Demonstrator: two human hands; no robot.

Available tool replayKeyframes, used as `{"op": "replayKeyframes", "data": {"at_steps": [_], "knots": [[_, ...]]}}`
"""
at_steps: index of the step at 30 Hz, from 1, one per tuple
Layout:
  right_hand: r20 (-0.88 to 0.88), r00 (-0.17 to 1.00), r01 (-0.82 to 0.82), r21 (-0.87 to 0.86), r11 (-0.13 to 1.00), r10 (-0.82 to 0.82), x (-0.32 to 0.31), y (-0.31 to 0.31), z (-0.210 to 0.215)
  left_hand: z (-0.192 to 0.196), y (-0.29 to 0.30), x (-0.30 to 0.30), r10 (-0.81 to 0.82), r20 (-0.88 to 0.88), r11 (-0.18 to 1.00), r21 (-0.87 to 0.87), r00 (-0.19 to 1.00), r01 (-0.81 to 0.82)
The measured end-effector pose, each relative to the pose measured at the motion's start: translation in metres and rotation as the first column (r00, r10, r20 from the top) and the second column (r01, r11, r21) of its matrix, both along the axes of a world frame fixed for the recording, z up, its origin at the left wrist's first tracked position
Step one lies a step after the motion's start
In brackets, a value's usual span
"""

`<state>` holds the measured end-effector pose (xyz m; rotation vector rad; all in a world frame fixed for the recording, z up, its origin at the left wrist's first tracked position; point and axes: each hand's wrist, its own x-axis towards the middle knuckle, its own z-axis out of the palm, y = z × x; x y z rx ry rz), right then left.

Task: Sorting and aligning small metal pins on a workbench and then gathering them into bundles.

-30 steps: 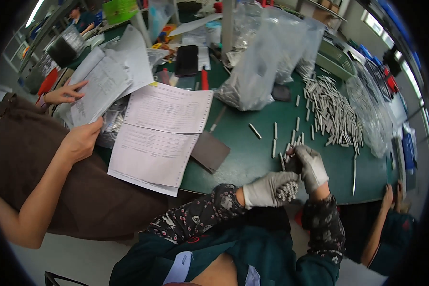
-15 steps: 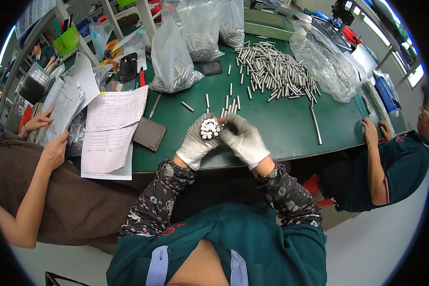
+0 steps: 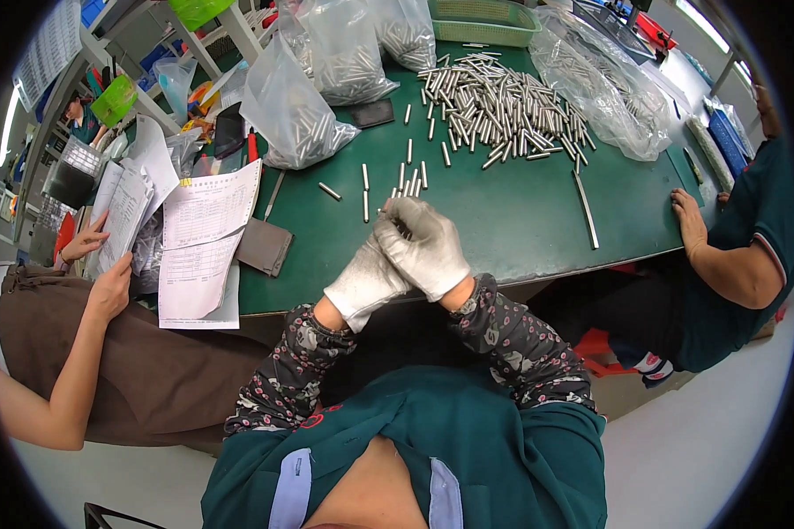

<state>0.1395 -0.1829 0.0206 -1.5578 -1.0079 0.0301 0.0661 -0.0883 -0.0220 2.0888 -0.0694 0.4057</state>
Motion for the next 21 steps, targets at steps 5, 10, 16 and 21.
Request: {"op": "replayKeyframes", "data": {"at_steps": [5,10,16,21], "knots": [[-0.534,0.845,0.082,0.076,0.994,-0.029,0.012,-0.006,0.003,0.016,-0.015,0.013,-0.28,-0.023,-0.003,-1.0,0.96,-0.025],[-0.533,0.842,0.196,0.171,0.966,-0.077,0.052,-0.023,-0.002,0.039,-0.016,-0.007,-0.099,-0.199,0.731,-0.679,0.975,-0.064],[0.686,0.727,0.408,-0.409,0.816,-0.02,0.059,-0.043,-0.012,0.04,0.0,-0.015,0.318,-0.198,0.665,-0.651,0.927,-0.367],[0.679,0.729,0.428,-0.358,0.83,-0.083,0.067,-0.045,-0.019,0.028,0.0,-0.015,0.364,-0.152,0.632,-0.684,0.919,-0.364]]}}
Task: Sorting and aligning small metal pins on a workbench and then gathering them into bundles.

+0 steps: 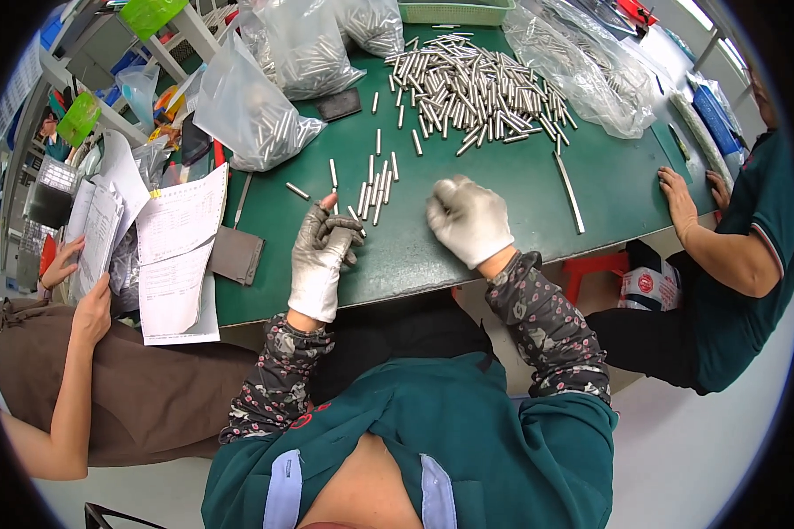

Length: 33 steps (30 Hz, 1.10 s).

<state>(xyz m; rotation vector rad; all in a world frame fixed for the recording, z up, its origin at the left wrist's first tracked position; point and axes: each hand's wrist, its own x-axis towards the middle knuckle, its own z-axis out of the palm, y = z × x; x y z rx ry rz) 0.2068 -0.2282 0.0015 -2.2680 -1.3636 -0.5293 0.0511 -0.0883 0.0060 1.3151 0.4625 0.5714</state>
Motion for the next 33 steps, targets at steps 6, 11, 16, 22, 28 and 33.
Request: {"op": "replayKeyframes", "data": {"at_steps": [6,11,16,22,28,33], "knots": [[-0.721,-0.167,0.63,0.447,0.635,0.672,0.015,-0.002,0.011,-0.001,0.001,-0.006,0.048,-0.05,0.999,0.024,0.998,-0.047],[-0.402,-0.462,0.637,0.469,0.611,0.791,0.013,0.001,0.006,-0.007,0.001,-0.01,0.047,0.021,0.999,-0.008,0.999,-0.047],[-0.253,-0.539,0.623,0.523,0.582,0.804,0.012,0.005,-0.003,-0.008,0.006,-0.037,0.136,0.069,0.973,0.18,0.988,-0.147],[-0.286,-0.535,0.653,0.456,0.604,0.795,0.009,0.014,-0.005,-0.009,0.033,-0.071,0.249,0.049,0.87,0.428,0.967,-0.245],[-0.377,-0.685,0.411,0.507,0.758,0.623,-0.01,0.031,0.002,0.034,0.024,-0.035,0.046,0.164,0.613,0.774,0.985,-0.158],[-0.693,-0.524,0.347,0.356,0.868,0.494,-0.057,0.042,0.027,0.056,0.009,-0.015,-0.047,-0.058,0.273,0.96,0.997,0.068]]}}
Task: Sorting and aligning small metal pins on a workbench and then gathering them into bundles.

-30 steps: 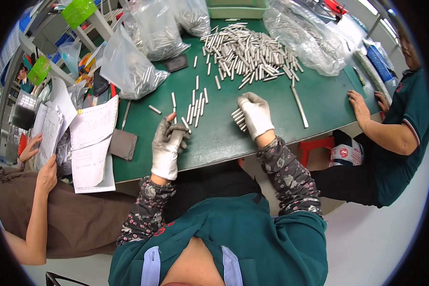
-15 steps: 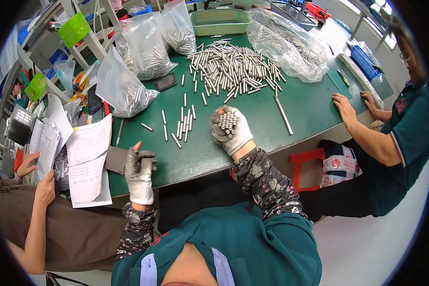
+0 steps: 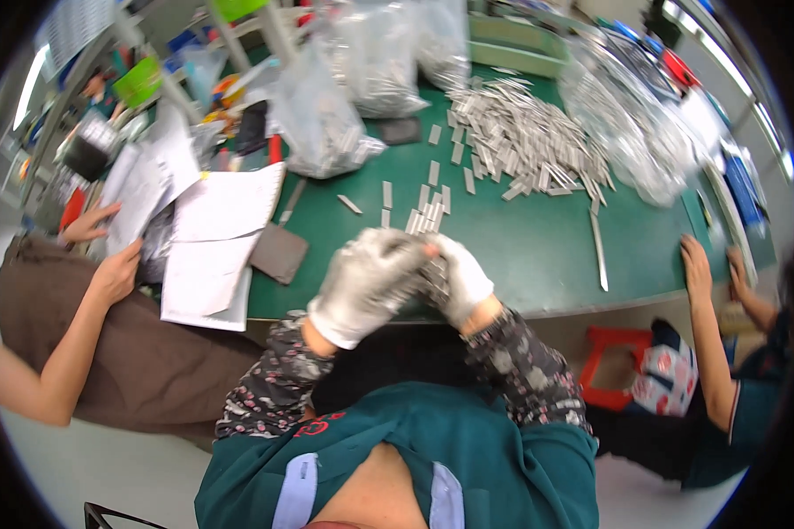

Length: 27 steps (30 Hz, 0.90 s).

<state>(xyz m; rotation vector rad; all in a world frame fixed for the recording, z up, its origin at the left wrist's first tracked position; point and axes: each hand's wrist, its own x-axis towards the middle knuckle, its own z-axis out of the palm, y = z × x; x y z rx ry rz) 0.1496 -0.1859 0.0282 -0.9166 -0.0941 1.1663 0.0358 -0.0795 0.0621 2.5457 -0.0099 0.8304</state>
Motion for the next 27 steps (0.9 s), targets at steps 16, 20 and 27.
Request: {"op": "replayKeyframes", "data": {"at_steps": [16,20,27], "knots": [[-0.12,0.986,-0.091,0.16,0.983,0.111,-0.005,-0.008,-0.03,-0.038,-0.001,0.004,-0.158,0.208,0.931,-0.295,0.965,0.216],[-0.369,0.926,0.118,0.069,0.991,-0.084,-0.009,0.004,-0.021,-0.027,0.001,0.007,0.034,0.483,0.918,-0.362,0.875,0.164],[0.003,1.0,-0.012,0.118,0.993,0.011,0.01,-0.005,-0.026,-0.025,0.003,-0.021,-0.021,-0.014,0.426,-0.904,1.0,-0.004]]}}
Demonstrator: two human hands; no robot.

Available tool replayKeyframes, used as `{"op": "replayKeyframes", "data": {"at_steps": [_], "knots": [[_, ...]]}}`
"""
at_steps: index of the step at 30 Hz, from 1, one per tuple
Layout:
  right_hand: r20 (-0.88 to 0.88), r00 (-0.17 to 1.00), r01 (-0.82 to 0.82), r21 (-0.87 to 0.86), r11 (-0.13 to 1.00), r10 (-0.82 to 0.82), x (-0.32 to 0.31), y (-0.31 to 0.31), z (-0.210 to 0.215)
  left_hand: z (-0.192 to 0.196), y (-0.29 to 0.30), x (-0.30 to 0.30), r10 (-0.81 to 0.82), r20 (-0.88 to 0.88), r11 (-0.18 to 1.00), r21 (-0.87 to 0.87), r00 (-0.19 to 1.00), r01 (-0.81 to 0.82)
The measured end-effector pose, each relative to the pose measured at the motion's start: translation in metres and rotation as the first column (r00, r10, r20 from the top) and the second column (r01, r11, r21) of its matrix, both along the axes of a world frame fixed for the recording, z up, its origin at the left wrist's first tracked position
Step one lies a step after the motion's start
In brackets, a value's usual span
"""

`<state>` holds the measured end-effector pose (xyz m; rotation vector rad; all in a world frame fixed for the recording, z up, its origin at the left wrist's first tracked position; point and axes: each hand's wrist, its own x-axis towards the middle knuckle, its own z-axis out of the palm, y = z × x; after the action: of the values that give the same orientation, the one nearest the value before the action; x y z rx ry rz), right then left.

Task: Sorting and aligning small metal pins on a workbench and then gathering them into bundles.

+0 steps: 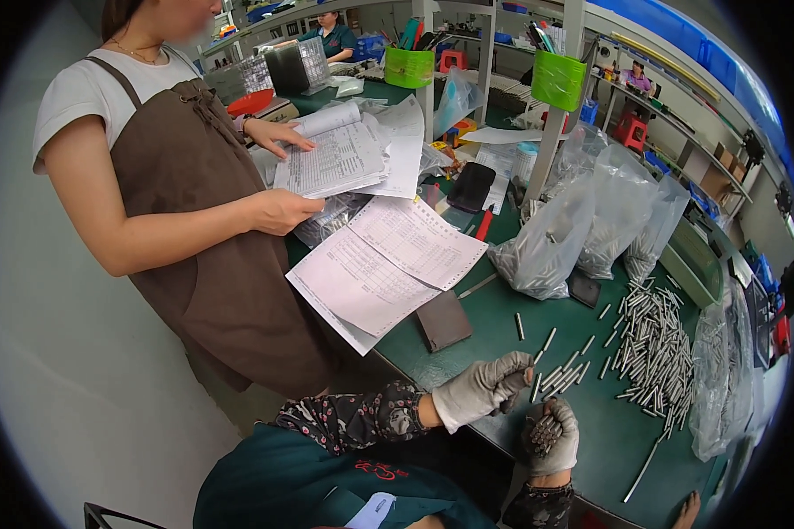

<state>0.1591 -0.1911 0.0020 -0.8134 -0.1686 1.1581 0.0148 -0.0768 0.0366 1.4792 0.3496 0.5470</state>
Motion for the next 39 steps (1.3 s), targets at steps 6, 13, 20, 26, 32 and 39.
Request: {"op": "replayKeyframes", "data": {"at_steps": [6,13,20,26,32,39], "knots": [[0.597,0.8,0.001,-0.105,0.994,0.062,-0.017,0.005,0.017,-0.046,-0.015,0.009,0.202,0.052,0.83,0.521,0.978,-0.199],[0.552,0.815,-0.115,-0.144,0.983,0.176,-0.02,0.006,0.011,-0.039,-0.016,0.002,0.118,-0.205,0.862,0.507,0.972,0.002],[0.468,0.854,-0.179,-0.15,0.972,0.229,-0.02,0.006,0.001,-0.02,-0.019,-0.004,0.15,-0.342,0.793,0.602,0.928,0.094],[0.64,0.751,-0.103,-0.129,0.986,0.162,-0.016,0.006,0.0,-0.016,-0.011,-0.014,0.091,-0.111,0.88,0.474,0.99,-0.028],[0.59,0.794,-0.056,-0.169,0.984,0.147,-0.032,0.0,0.016,-0.02,-0.024,-0.014,0.0,-0.041,0.944,0.328,0.999,0.014],[0.715,0.696,0.218,-0.133,0.967,-0.059,0.0,-0.021,0.025,0.002,0.011,-0.045,0.537,-0.024,0.461,0.845,0.844,-0.269]]}}
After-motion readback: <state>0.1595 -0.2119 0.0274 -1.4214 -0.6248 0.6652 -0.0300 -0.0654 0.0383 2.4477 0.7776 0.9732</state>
